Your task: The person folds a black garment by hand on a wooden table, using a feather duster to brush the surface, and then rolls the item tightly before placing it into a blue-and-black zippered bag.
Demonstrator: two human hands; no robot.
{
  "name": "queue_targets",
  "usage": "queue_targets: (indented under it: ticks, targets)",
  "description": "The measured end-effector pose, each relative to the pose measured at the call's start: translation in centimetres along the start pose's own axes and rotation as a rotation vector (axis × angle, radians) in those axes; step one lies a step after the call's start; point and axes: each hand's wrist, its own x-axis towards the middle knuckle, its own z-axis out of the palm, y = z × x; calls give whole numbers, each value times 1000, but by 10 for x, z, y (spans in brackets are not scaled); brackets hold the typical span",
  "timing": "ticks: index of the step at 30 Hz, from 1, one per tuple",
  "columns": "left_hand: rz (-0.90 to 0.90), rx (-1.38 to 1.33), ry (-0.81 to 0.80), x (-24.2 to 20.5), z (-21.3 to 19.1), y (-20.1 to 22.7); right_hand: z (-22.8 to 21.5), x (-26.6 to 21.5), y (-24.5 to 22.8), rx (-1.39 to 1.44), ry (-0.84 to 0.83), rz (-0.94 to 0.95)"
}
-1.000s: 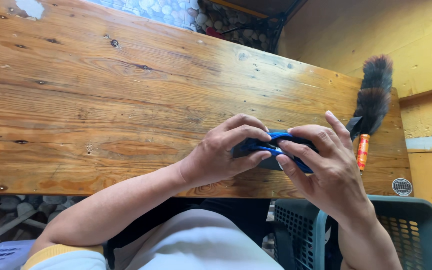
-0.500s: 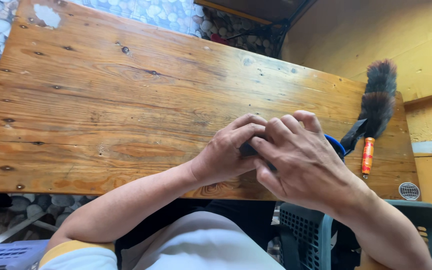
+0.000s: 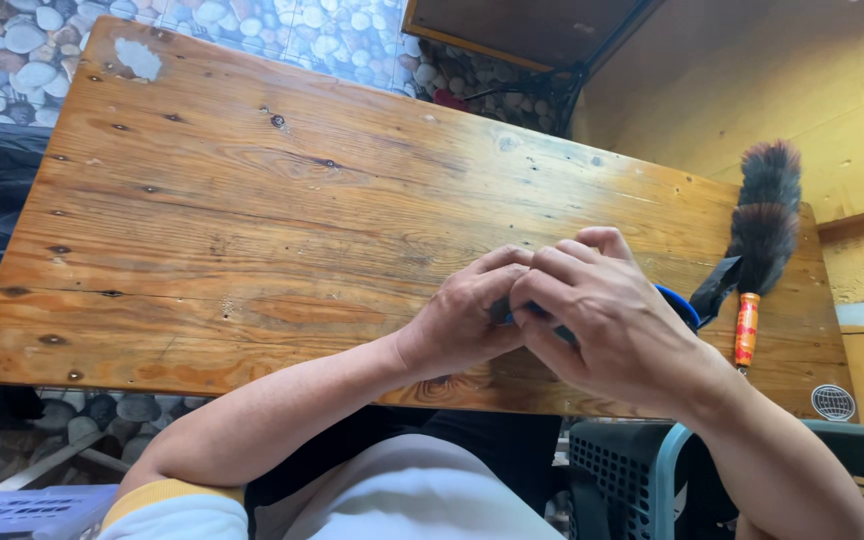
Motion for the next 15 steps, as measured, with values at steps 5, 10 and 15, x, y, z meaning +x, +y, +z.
queue_targets:
  ticks: [5, 10, 15]
  targets:
    - [-10, 43, 13, -5, 2, -4, -3, -1, 1, 71, 23, -22]
    - [-1, 29, 47, -7, 2, -4, 17, -10, -11, -199, 165, -35]
    - [-55, -8, 37, -11, 0, -9, 22, -13, -17, -178, 327, 58]
